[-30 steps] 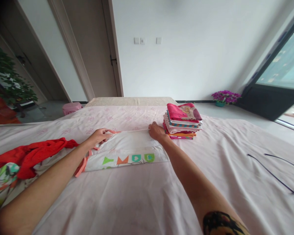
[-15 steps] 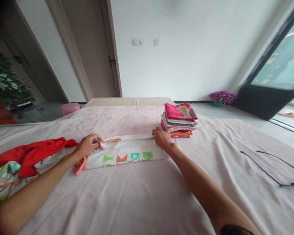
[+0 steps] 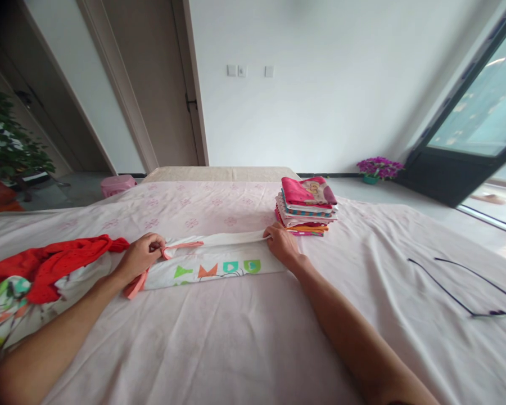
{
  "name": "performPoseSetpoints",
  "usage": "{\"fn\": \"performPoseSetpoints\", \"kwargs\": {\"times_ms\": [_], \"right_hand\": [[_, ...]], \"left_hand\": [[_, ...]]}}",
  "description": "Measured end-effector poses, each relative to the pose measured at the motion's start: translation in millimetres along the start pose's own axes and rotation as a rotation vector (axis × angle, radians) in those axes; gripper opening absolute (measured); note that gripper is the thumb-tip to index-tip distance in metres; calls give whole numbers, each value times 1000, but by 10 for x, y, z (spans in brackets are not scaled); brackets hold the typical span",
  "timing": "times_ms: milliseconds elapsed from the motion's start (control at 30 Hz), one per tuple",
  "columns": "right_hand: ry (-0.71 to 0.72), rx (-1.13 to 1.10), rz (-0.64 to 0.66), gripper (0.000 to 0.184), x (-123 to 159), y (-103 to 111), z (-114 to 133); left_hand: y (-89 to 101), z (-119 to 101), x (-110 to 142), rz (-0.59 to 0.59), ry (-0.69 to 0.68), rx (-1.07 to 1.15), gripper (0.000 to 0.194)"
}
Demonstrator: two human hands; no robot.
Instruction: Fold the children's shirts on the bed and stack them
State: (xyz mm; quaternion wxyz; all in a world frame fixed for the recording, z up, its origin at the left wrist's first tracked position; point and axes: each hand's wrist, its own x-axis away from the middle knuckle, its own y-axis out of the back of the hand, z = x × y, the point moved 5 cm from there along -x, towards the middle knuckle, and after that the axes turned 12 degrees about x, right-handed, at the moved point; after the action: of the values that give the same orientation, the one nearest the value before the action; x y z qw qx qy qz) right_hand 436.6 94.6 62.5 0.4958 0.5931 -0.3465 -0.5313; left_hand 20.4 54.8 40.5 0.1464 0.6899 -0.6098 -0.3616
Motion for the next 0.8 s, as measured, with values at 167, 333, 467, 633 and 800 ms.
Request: {"fn": "performPoseSetpoints", "kwargs": {"times_ms": [167,333,467,633,800], "right_hand": [[39,-78,-58,26,44,-65,-57],[160,-54,-89,27,110,-67,-57],[241,-8,-112,25,143,-12,-29],[232,17,-96,26,124,-15,-54],[167,11,-139,33,120,-15,-149]], "left_hand": [[13,-8,66,19,-42,-49,3],[32,-152,130,83,-139,-185,9],[26,-263,144,119,-205,-284,14],[5,-250,114,185,-154,-308,23],[145,-305,39,138,-79,-339,31]]}}
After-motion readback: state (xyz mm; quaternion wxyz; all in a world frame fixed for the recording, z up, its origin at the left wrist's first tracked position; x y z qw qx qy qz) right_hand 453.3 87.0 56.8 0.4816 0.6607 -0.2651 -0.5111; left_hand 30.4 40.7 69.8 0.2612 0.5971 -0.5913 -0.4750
